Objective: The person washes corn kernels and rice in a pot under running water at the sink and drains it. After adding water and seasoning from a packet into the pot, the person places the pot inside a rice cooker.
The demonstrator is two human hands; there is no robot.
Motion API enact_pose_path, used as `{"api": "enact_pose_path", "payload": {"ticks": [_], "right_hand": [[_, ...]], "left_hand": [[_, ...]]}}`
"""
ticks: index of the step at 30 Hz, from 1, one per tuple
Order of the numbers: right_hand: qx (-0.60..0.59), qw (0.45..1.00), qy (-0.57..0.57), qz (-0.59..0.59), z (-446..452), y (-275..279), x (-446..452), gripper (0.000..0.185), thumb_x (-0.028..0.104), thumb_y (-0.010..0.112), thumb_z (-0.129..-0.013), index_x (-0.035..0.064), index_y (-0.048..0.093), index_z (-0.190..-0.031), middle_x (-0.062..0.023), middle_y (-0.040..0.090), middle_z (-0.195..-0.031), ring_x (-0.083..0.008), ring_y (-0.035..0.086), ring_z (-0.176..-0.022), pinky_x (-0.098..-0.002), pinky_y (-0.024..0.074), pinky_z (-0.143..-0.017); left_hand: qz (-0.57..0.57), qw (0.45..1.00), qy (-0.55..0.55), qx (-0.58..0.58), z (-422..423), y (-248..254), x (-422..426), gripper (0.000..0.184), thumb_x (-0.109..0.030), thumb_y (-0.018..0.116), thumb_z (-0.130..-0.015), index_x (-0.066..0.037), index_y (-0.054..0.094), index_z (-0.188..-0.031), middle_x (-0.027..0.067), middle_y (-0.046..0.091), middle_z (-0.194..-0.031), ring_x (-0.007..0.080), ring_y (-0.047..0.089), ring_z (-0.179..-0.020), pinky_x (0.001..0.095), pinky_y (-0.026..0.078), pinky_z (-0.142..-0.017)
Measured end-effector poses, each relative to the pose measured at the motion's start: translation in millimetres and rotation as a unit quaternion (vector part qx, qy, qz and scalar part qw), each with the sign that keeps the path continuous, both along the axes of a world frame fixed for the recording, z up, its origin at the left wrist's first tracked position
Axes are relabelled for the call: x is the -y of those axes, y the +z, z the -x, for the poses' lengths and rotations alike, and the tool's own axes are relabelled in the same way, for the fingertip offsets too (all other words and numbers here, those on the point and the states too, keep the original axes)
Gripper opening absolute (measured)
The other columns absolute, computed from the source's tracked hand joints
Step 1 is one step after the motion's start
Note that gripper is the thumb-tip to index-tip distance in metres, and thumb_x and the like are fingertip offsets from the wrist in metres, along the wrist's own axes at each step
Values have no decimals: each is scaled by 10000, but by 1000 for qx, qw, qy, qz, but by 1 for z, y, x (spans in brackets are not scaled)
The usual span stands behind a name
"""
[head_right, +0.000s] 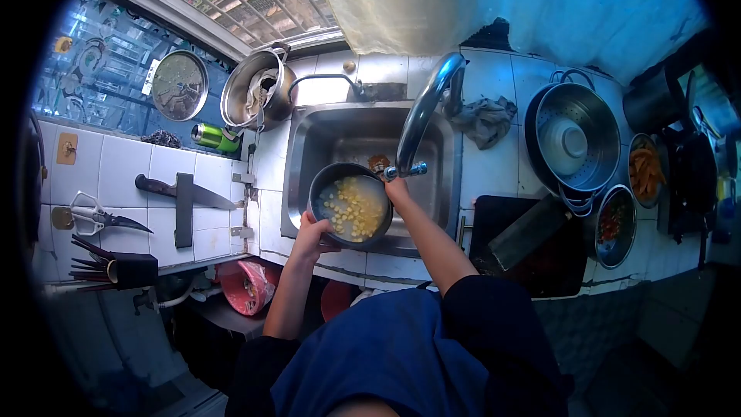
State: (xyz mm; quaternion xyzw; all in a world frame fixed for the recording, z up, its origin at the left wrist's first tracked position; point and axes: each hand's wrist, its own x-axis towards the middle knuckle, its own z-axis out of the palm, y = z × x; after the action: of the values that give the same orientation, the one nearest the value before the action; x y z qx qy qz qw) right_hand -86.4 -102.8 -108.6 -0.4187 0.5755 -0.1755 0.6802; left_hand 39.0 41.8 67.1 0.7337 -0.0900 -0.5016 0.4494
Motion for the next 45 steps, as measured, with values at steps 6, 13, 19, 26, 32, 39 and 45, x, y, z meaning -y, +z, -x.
{"api": "enact_pose_path", "payload": {"ticks": [6, 13, 19, 26, 32, 39, 45], "right_hand": [[56, 991, -49, -108, 10, 29, 3, 313, 452, 459, -857, 153, 522, -788, 42, 514, -703, -89, 493, -623, -275, 362, -491], [61, 991, -51, -108, 12, 47, 6, 309, 467, 458, -839, 185, 489, -718, 51, 461, -570, -82, 403, -416, -250, 237, -362], [92, 989, -65, -98, 11, 51, 5, 288, 435, 465, -828, 178, 480, -699, 49, 448, -542, -86, 376, -370, -242, 209, -345], [102, 986, -78, -105, 11, 45, 7, 241, 396, 506, -801, 168, 494, -724, 34, 476, -585, -93, 407, -399, -252, 243, -352], [109, 978, -110, -142, 12, 46, 7, 205, 369, 512, -808, 166, 516, -779, 24, 497, -621, -93, 432, -425, -249, 257, -349], [75, 987, -42, -137, 14, 28, 10, 437, 393, 494, -842, 91, 471, -1157, -73, 564, -1005, -170, 558, -874, -324, 452, -708], [58, 988, -70, -127, 11, 28, 8, 282, 347, 506, -834, 121, 483, -1000, -42, 537, -829, -137, 505, -661, -287, 350, -533]], "left_hand": [[-26, 999, -11, 24, 7, 12, 8, 638, -65, 565, -589, -55, 256, -1147, 175, 436, -1048, 345, 549, -890, 484, 548, -544], [-48, 998, -23, 28, 11, 21, 15, 717, -61, 569, -588, -60, 209, -1209, 172, 414, -1077, 337, 530, -932, 474, 552, -542], [-63, 997, -34, -3, 7, 19, 16, 995, -71, 620, -561, -59, 1, -1339, 215, 346, -1182, 360, 489, -967, 452, 532, -549], [-58, 997, -32, 47, 13, 21, 18, 693, -81, 591, -599, -50, 229, -1189, 170, 427, -1053, 319, 547, -876, 435, 551, -512], [-61, 996, -43, 40, 13, 21, 21, 629, -84, 595, -604, -61, 271, -1143, 153, 441, -1026, 294, 552, -844, 423, 545, -506], [-69, 996, -53, 32, 8, 15, 23, 1012, -96, 633, -559, -23, 8, -1352, 226, 358, -1202, 337, 521, -948, 402, 539, -520], [-60, 996, -50, 50, 9, 17, 26, 996, -102, 636, -555, 7, 34, -1341, 222, 370, -1192, 334, 504, -981, 392, 536, -526]]}}
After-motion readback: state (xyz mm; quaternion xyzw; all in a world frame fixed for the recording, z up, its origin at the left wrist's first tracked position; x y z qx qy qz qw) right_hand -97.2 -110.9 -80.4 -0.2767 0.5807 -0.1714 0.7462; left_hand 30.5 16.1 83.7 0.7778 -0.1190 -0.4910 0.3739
